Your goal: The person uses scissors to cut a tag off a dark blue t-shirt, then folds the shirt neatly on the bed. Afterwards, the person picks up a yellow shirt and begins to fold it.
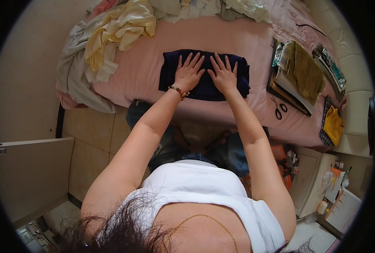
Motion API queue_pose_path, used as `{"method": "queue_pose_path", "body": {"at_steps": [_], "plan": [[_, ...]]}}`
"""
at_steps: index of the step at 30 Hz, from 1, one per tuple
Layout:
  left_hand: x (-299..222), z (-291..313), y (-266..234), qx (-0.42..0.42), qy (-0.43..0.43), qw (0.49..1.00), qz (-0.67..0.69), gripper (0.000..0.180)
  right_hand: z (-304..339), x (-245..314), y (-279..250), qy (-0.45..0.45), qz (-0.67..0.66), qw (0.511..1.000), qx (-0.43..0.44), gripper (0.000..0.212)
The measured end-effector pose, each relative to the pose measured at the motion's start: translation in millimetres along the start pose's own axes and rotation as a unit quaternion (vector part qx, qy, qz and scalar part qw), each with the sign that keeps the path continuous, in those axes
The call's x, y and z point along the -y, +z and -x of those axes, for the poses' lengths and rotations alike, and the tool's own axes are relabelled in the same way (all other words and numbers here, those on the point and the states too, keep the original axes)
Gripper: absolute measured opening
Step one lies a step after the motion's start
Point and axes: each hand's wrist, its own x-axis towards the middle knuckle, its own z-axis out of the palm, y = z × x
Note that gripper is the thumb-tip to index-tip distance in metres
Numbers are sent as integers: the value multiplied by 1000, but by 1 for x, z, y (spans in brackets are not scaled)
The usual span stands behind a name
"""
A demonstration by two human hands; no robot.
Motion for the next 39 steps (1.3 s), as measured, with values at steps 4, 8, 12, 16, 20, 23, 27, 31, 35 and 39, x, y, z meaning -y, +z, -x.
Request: {"method": "queue_pose_path", "body": {"at_steps": [4,8,12,16,20,23,27,31,35,39], "plan": [[10,7,11,17,-32,998,53,54,9,-7,9,8,17,1000,14,55],[23,14,9,37,-89,995,-31,58,15,-30,25,101,35,994,20,57],[45,24,-2,75,-150,986,-17,58,27,-59,21,151,62,985,62,56],[56,23,-10,102,-153,983,-17,60,30,-77,14,172,32,982,74,54],[31,9,-32,12,-122,992,-3,56,15,-46,-20,96,17,994,-45,52],[3,-6,-17,-50,-28,998,6,52,-3,-14,-19,23,-1,995,-93,52],[-14,-8,10,-8,-17,1000,-11,52,-10,7,-3,4,27,1000,14,52],[7,4,9,24,-36,999,18,55,10,-22,6,30,11,999,27,53],[35,20,-6,49,-114,991,-48,58,24,-50,9,116,45,990,66,53],[48,27,12,13,-156,988,3,59,29,-62,22,118,56,991,27,52]]}}
